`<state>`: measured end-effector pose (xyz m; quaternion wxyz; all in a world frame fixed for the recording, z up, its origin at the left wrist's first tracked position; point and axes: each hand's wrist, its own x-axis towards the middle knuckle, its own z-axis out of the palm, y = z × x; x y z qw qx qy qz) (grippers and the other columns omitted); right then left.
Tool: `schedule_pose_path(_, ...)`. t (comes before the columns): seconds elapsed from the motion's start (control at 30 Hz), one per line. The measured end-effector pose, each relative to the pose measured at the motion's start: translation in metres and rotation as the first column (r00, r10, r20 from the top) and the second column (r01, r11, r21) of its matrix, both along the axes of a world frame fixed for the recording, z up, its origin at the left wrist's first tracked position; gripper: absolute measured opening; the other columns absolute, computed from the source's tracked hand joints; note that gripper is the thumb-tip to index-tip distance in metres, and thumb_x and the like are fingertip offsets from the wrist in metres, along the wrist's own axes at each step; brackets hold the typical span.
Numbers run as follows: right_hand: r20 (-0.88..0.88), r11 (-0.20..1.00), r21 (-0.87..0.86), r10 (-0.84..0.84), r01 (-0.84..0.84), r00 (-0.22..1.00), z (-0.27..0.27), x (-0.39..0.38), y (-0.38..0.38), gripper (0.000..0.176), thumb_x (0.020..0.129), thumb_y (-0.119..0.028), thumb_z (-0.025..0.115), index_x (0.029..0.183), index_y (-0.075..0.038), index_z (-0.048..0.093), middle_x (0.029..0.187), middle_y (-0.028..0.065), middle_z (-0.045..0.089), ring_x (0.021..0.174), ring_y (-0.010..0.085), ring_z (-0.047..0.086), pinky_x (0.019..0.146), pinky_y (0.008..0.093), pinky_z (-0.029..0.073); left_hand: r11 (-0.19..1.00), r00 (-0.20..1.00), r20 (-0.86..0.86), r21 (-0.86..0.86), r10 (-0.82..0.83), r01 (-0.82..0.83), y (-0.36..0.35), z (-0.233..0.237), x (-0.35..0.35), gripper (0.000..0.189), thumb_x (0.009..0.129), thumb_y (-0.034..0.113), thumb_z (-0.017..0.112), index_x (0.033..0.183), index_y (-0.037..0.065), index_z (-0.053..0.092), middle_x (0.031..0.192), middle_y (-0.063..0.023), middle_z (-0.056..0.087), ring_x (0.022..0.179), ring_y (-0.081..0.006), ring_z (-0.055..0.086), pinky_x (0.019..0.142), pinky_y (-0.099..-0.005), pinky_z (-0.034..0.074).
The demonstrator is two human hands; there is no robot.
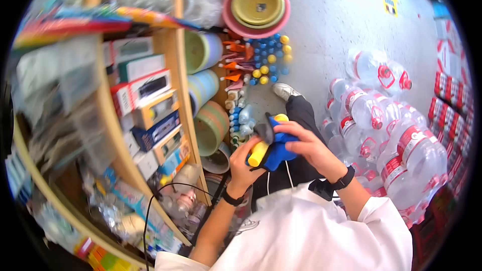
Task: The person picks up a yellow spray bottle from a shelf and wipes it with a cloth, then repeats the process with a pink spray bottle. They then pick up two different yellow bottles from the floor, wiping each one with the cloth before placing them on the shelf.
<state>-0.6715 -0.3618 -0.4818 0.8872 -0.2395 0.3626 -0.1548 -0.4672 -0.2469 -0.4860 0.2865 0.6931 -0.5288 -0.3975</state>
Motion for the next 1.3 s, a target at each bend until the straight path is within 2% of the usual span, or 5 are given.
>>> schedule_pose_path(0.17, -0.006, 0.924, -0.294, 0.255, -0.246, 0.967, 0.115, 0.039, 0.040, 0.073, 0.072, 0.014, 0.064, 0.139, -0.008, 0.047, 0.135, 0.0074, 0.046, 0.128, 0.0221, 0.046, 0.106, 0.0357, 0.039, 0.978, 0.987, 0.023, -0.138, 0.160, -0.155, 0.053, 0.121, 0.024, 0.064, 0.064, 0.024, 0.088, 0.118, 0.001, 0.064, 0.095, -0.0157, 0.068, 0.083, -0.0330, 0.066, 0.075, -0.0372, 0.052)
schedule_pose_path(0.37, -0.219, 0.273, -0.913, 0.300, -0.303, 0.929, 0.202, 0.074, 0.076, 0.050, 0.071, -0.005, 0.075, 0.119, -0.003, 0.059, 0.121, 0.0171, 0.055, 0.114, 0.0363, 0.050, 0.100, 0.0432, 0.040, 0.887, 0.962, 0.110, -0.425, 0.249, -0.180, 0.118, 0.228, 0.033, 0.058, 0.062, 0.024, 0.090, 0.108, 0.000, 0.066, 0.095, -0.0139, 0.070, 0.078, -0.0273, 0.068, 0.071, -0.0339, 0.054)
schedule_pose_path(0.73, 0.209, 0.851, -0.191, 0.522, -0.489, 0.827, 0.225, 0.092, 0.141, 0.055, 0.085, -0.017, 0.073, 0.133, -0.005, 0.049, 0.132, 0.0054, 0.052, 0.121, 0.0176, 0.050, 0.106, 0.0306, 0.038, 0.810, 0.946, 0.054, -0.534, 0.319, -0.243, 0.190, 0.286, 0.021, 0.057, 0.062, 0.013, 0.088, 0.115, 0.010, 0.068, 0.084, -0.0081, 0.067, 0.063, -0.0202, 0.060, 0.059, -0.0299, 0.049)
schedule_pose_path(1.1, 0.198, 0.455, -0.702, 0.864, -0.548, 0.463, 0.207, 0.113, 0.162, 0.088, 0.065, -0.004, 0.088, 0.140, -0.006, 0.043, 0.131, 0.0047, 0.051, 0.121, 0.0154, 0.049, 0.104, 0.0320, 0.040, 0.700, 0.915, 0.030, -0.654, 0.403, -0.287, 0.244, 0.303, 0.031, 0.054, 0.060, 0.012, 0.087, 0.110, 0.004, 0.068, 0.082, -0.0070, 0.068, 0.060, -0.0172, 0.061, 0.056, -0.0284, 0.049)
schedule_pose_path(1.3, 0.115, 0.390, -0.807, 0.840, -0.444, 0.530, 0.229, 0.119, 0.213, 0.077, 0.064, -0.010, 0.089, 0.131, -0.002, 0.052, 0.116, 0.0097, 0.063, 0.106, 0.0189, 0.059, 0.096, 0.0324, 0.046, 0.761, 0.896, -0.191, -0.476, 0.400, -0.441, 0.258, 0.287, 0.032, 0.056, 0.065, 0.008, 0.082, 0.116, -0.005, 0.063, 0.112, -0.0137, 0.068, 0.095, -0.0175, 0.068, 0.085, -0.0306, 0.054)
